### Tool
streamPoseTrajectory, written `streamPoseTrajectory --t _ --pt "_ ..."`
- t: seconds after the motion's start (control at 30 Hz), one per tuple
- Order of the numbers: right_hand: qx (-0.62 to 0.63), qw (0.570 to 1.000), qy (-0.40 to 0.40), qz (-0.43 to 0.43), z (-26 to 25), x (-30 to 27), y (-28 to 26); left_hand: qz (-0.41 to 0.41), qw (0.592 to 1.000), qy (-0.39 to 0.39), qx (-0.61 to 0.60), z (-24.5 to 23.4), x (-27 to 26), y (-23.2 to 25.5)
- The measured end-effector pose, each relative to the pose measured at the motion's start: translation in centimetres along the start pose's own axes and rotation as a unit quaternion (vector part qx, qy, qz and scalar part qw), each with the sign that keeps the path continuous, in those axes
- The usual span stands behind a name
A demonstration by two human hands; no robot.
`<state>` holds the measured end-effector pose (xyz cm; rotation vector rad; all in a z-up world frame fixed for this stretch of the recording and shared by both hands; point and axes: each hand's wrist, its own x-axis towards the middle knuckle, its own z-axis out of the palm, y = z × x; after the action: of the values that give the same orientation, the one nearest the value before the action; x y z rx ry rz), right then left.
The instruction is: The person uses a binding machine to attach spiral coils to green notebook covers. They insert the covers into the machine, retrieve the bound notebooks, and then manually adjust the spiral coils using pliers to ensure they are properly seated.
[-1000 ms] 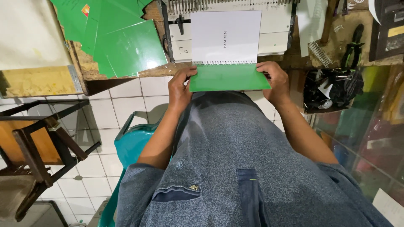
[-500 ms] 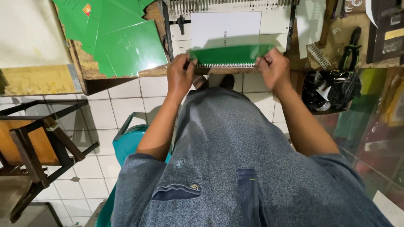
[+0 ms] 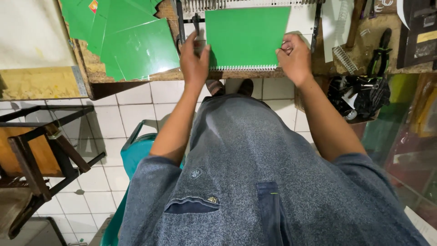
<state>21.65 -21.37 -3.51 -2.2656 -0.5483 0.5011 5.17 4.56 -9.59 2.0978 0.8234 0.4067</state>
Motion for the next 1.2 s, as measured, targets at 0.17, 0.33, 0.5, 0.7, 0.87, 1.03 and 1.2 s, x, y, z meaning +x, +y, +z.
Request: streamPoseTrajectory --t 0.17,0.33,0.5,0.7,0.87,1.03,1.2 --pt "0.036 0.999 0.003 0.005 0.1 -0.3 1.3 -0.269 0.923 -0.148 -0.233 -1.7 -6.4 4.9" --pt "0.061 0.998 0.027 -0.016 0.9 -0.4 2.6 -0.429 0.684 -0.239 -0.539 2.8 -7.5 5.0" --pt "0.001 1.0 -0.005 0.023 -0.2 -1.0 0.0 -0.474 0.699 -0.098 -0.527 3.9 -5.6 7.3" --pt "-0.082 0.987 0.01 0.138 0.9 -2.6 5.7 -0.452 0.726 -0.008 -0.518 6.4 -7.3 5.8" --pt "0.399 0.866 -0.125 0.274 1.1 -4.4 4.0 -0.456 0.761 0.025 -0.461 4.4 -8.2 6.8" --pt "0.508 0.805 -0.128 0.28 2.6 -4.3 4.1 -0.455 0.746 0.1 -0.476 4.5 -7.6 7.1" --pt "0.521 0.793 -0.136 0.285 4.3 -5.0 5.2 -0.442 0.768 0.102 -0.451 5.3 -7.9 6.6"
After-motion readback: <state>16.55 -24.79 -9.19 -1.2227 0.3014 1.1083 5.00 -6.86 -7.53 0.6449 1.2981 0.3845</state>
